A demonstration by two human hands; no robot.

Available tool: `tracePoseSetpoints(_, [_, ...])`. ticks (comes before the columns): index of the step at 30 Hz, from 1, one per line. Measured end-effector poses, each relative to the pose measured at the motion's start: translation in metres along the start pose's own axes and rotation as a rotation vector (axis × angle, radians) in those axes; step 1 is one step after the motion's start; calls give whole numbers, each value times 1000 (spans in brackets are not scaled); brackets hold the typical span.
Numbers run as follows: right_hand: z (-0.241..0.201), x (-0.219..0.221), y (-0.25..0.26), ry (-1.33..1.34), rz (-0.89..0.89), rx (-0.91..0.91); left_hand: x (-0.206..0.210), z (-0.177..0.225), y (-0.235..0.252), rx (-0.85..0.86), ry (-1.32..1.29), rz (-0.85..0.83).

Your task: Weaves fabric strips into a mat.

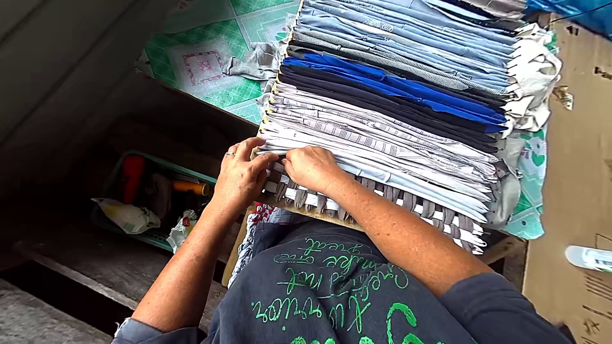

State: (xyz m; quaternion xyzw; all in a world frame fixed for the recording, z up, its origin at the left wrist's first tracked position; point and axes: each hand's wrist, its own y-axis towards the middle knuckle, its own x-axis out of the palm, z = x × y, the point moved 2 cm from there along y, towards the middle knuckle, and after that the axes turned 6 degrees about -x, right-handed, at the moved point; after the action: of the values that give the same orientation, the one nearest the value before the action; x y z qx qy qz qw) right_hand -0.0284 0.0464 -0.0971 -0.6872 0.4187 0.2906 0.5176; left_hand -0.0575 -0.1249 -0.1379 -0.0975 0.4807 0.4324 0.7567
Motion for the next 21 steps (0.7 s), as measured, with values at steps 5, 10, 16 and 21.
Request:
tracePoseSetpoints(5, [12,10,23,649,-25,73,3,0,3,20,27,-30])
tracePoseSetpoints(10, [17,16,20,1124,134,134,7,3,4,6,85,-22])
tracePoseSetpoints(16, [15,21,20,475,471,10,12,10,3,-2,154,-30])
tracePoseSetpoints(21, [15,24,23,360,541,35,7,2,-4,30,121,-66])
